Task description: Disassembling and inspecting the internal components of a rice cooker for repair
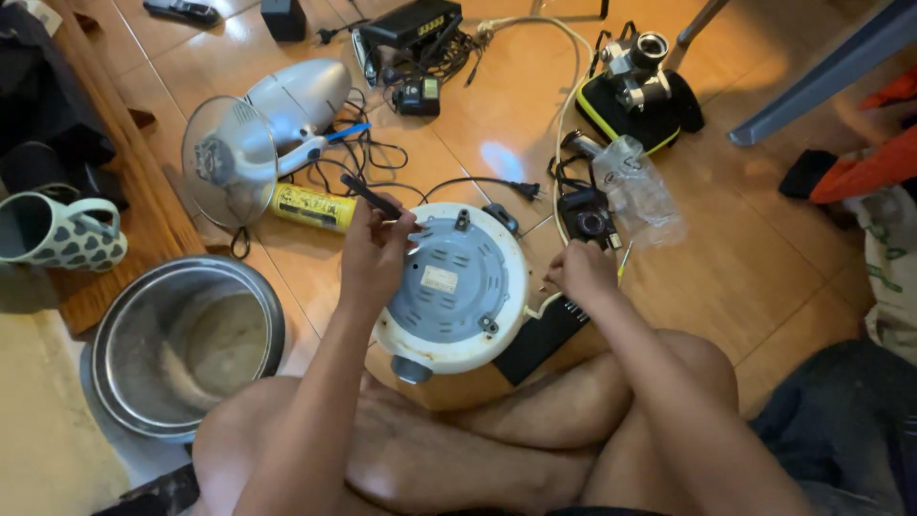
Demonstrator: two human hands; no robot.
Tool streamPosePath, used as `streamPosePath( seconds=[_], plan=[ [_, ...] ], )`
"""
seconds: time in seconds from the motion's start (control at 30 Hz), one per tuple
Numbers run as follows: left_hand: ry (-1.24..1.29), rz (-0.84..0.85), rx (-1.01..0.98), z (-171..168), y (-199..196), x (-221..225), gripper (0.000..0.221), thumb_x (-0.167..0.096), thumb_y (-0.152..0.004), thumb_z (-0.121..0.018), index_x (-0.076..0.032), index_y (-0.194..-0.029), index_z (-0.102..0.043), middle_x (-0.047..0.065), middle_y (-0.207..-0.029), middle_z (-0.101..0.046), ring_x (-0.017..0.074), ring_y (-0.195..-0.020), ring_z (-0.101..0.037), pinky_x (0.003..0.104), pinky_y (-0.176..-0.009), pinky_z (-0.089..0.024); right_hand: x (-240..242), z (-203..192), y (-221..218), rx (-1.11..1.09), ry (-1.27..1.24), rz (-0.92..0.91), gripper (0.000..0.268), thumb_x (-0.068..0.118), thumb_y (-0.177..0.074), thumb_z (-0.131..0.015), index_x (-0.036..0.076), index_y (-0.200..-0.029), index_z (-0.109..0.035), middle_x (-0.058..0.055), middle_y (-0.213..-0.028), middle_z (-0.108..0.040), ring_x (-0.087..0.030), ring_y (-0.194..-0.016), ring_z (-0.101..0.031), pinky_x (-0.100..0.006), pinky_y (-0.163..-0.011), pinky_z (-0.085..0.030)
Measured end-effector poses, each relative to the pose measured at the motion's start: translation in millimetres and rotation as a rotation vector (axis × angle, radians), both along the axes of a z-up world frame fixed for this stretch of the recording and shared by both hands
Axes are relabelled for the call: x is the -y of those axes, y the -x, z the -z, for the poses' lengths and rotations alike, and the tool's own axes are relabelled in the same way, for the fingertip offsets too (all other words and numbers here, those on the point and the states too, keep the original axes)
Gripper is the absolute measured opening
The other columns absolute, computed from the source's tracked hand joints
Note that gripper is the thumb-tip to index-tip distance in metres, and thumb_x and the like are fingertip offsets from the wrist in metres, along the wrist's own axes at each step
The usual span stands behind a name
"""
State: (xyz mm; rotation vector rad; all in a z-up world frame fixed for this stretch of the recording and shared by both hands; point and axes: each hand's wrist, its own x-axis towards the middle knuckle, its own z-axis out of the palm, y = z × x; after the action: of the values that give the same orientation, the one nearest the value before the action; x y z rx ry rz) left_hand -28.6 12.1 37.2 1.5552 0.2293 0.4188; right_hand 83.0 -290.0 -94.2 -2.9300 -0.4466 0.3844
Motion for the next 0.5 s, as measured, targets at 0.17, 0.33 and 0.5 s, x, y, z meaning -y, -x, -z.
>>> streamPosePath(
  seconds=[0.17,0.33,0.5],
  plan=[
    [-0.158,0.118,-0.062,-16.9,23.3,12.0,0.018,-0.006,-0.096,-0.072,-0.01,-0.109,-0.06,0.008,-0.091,-0.073,0.0162,-0.074,-0.073,0.029,-0.069,-0.064,1.6,-33.4,29.8,0.134,-0.331,0.011,0.022,0.036,-0.091,-0.076,0.016,-0.098,-0.082,-0.015,-0.091,-0.073,-0.04,-0.095,-0.068,-0.054,-0.087,-0.052],
    [-0.273,0.206,-0.173,-16.8,61.2,28.0,0.018,-0.011,-0.092,-0.077,-0.011,-0.105,-0.064,0.011,-0.084,-0.076,0.0222,-0.074,-0.076,0.035,-0.073,-0.063,-27.1,-105.9,118.1,0.325,-0.837,0.01,0.019,0.03,-0.088,-0.082,0.012,-0.09,-0.075,-0.013,-0.083,-0.066,-0.035,-0.086,-0.065,-0.042,-0.084,-0.051],
    [-0.359,0.258,-0.083,4.7,74.2,33.0,0.014,-0.012,-0.093,-0.075,-0.015,-0.105,-0.068,0.009,-0.084,-0.077,0.0248,-0.07,-0.076,0.032,-0.066,-0.059,-55.0,-89.1,153.8,0.529,-0.745,-0.152,0.033,0.031,-0.071,-0.091,0.017,-0.095,-0.074,-0.002,-0.092,-0.062,-0.026,-0.084,-0.064,-0.039,-0.082,-0.053]
  ],
)
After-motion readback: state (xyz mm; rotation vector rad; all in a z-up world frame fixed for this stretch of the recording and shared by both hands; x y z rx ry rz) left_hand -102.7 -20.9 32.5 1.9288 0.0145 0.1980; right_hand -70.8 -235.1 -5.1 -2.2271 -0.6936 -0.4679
